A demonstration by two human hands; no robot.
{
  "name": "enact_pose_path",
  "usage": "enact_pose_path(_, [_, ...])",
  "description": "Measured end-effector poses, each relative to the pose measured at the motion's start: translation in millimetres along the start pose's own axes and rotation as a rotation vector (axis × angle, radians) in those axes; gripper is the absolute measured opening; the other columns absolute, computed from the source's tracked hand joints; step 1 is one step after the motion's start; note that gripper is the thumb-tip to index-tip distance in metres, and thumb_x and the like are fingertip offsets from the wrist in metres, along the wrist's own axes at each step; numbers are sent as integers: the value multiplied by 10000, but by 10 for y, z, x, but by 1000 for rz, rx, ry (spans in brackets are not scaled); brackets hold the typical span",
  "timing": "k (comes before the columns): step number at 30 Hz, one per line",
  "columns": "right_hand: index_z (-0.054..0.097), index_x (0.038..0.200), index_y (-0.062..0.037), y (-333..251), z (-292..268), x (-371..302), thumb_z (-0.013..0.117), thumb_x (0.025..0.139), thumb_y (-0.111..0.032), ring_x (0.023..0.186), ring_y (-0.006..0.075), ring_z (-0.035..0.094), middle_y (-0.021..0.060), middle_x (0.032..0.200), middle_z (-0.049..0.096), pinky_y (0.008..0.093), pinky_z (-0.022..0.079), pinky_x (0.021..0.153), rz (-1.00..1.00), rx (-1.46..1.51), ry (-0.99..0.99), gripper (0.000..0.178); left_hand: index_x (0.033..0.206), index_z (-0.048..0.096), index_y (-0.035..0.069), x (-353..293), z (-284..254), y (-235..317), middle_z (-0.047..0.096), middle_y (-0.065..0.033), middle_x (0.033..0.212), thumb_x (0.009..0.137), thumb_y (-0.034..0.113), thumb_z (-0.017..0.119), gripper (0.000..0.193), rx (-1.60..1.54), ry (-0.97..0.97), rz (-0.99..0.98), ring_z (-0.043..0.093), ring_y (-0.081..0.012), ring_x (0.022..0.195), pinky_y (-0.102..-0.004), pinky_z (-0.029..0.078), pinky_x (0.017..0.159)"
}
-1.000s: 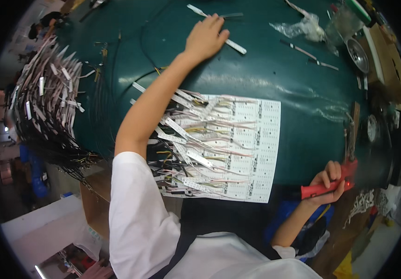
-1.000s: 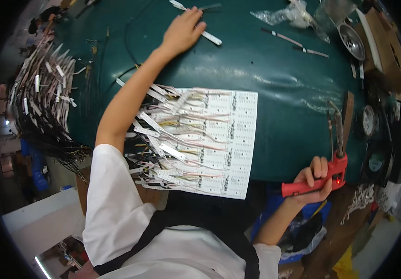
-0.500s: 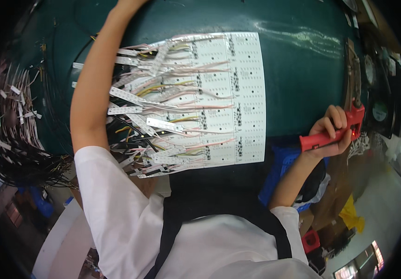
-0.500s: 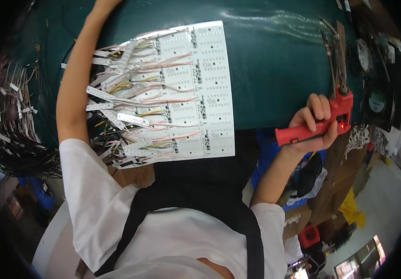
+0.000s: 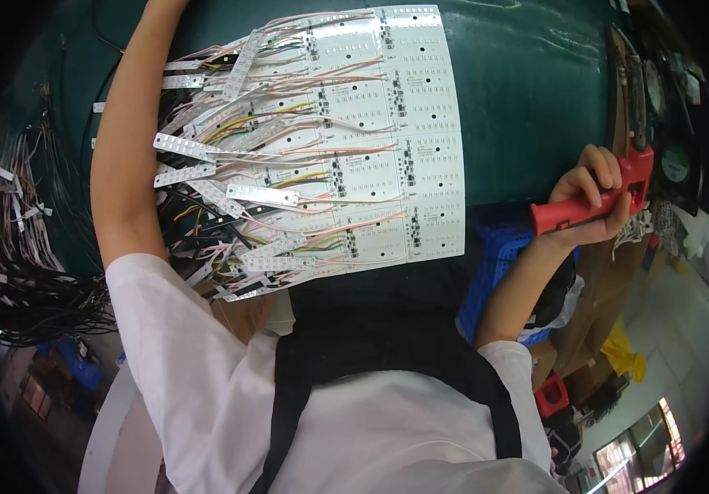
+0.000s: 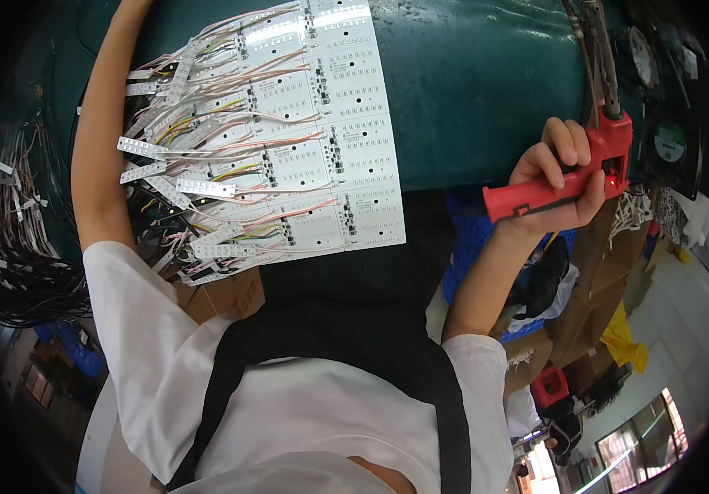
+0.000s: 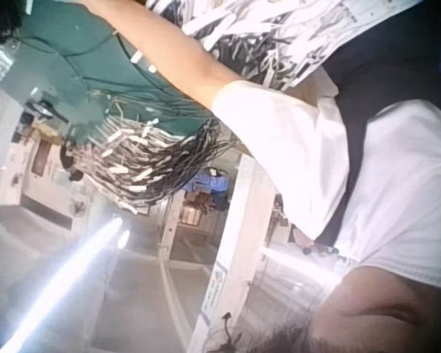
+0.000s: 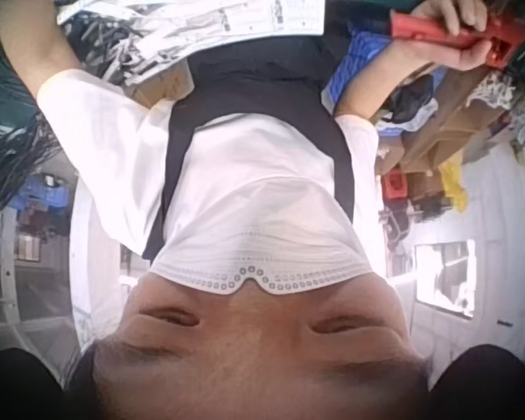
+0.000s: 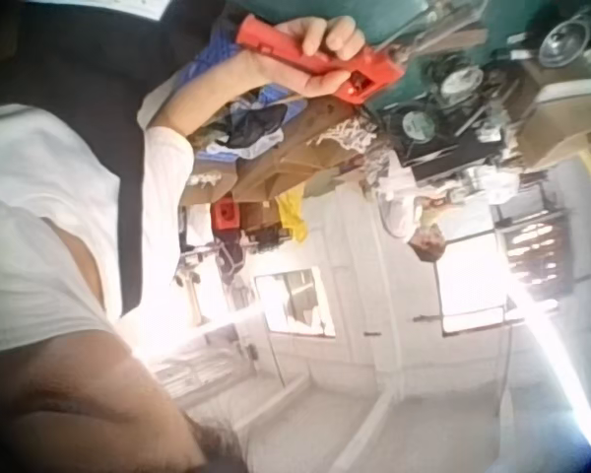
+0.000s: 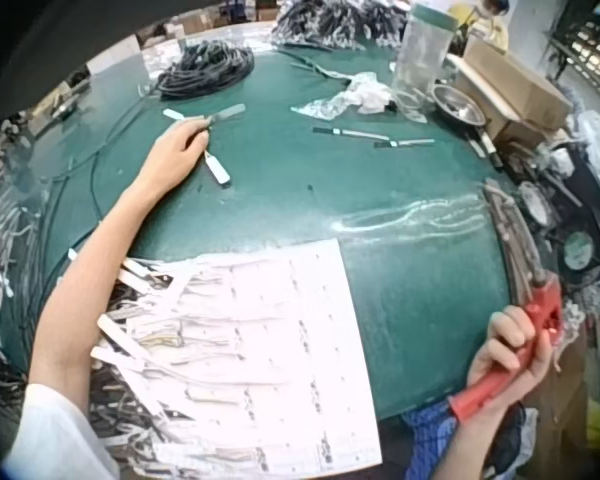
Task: Soldering wires to LED strips on a printed circuit board assembly line.
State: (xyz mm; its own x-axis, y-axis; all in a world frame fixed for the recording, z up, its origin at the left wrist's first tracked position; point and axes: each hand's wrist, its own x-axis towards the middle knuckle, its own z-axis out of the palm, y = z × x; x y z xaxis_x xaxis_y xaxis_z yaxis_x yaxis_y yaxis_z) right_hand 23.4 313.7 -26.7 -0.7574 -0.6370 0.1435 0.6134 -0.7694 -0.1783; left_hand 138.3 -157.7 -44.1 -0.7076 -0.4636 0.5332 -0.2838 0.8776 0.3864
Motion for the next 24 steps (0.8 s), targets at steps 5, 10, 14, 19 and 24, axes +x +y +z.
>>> enact_pose_path(5, [412, 1233, 2, -40, 24, -7, 611, 803, -55, 846, 158, 412, 49, 882, 434, 231, 448, 625, -12, 0, -1, 477, 1136, 611, 4, 49, 81, 27, 616, -178, 1158, 918, 218, 551, 312, -20, -10, -14, 580, -317, 1090, -343, 444, 941])
enact_pose_path(10, [402, 1255, 3, -36, -35, 2, 606, 807, -61, 855, 164, 413, 56, 899, 440, 234, 449, 640, 10, 15, -21, 496, 1146, 617, 15, 30, 27, -63, 619, -172, 1174, 912, 216, 559, 313, 20, 5, -21, 581, -308, 1107, -336, 443, 951])
enact_pose_path(14, [402, 1243, 9, -92, -88, -7, 605, 811, -71, 866, 172, 416, 64, 912, 452, 236, 451, 646, -2, 3, -29, 484, 1149, 619, 20, 33, 59, -56, 623, -168, 1174, 909, 212, 564, 312, -4, 3, 1, 584, -302, 1109, -333, 444, 952])
enact_pose_path(19, [404, 1238, 12, -82, -95, -10, 603, 812, -76, 872, 175, 418, 68, 915, 458, 243, 450, 654, 18, 0, -45, 478, 1150, 618, 22, 21, 22, -63, 626, -163, 1169, 907, 210, 566, 312, -12, -1, -11, 587, -295, 1103, -331, 444, 949])
enact_pose_path(24, [402, 1249, 18, -72, -96, -22, 601, 814, -78, 876, 178, 421, 71, 921, 464, 246, 449, 659, 14, 1, -59, 488, 1144, 618, 22, 4, 32, -48, 630, -158, 1161, 904, 205, 567, 306, -16, 4, -22, 591, -293, 1093, -333, 447, 943])
